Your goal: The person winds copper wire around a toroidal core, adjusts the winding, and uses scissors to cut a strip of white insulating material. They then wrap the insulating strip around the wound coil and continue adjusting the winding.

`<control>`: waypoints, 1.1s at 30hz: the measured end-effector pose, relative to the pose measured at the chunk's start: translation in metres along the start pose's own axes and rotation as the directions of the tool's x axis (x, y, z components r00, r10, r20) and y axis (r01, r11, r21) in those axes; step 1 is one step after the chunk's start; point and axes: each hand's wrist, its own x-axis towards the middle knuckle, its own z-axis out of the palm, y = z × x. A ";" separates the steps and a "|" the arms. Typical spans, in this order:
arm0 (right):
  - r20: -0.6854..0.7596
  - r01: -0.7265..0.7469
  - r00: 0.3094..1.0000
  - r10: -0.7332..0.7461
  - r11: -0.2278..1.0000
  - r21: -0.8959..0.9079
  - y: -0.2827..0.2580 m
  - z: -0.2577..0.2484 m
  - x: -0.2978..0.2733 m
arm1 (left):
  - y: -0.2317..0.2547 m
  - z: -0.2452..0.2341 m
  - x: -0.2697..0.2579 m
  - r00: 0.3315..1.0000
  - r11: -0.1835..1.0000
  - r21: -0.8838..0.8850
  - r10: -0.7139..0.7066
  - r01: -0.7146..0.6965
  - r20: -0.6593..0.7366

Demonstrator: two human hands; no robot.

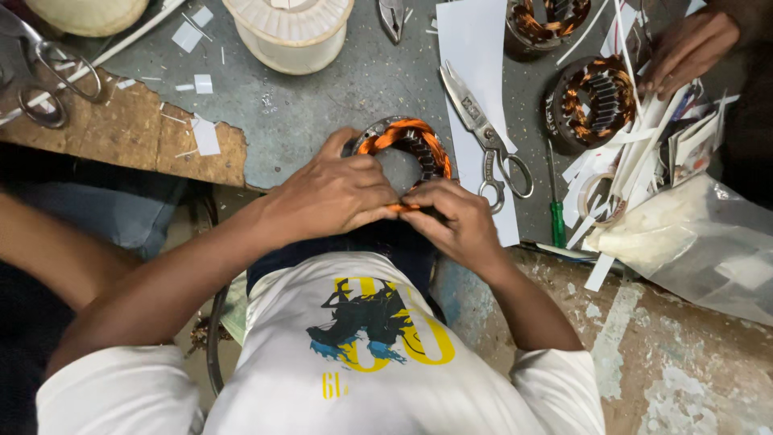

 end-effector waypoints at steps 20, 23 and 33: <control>0.028 -0.117 0.993 0.115 0.991 0.068 -0.013 -0.003 0.004 | 0.014 -0.005 0.010 0.965 0.963 -0.113 -0.230 0.244 0.122; -0.014 -0.179 0.984 0.180 0.984 0.016 -0.019 0.005 0.000 | 0.014 -0.001 0.010 0.966 0.963 -0.124 -0.224 0.240 0.125; -0.014 0.038 0.999 -0.040 0.994 -0.107 -0.009 0.003 -0.006 | 0.000 0.010 -0.010 0.998 0.982 -0.178 -0.058 0.059 0.012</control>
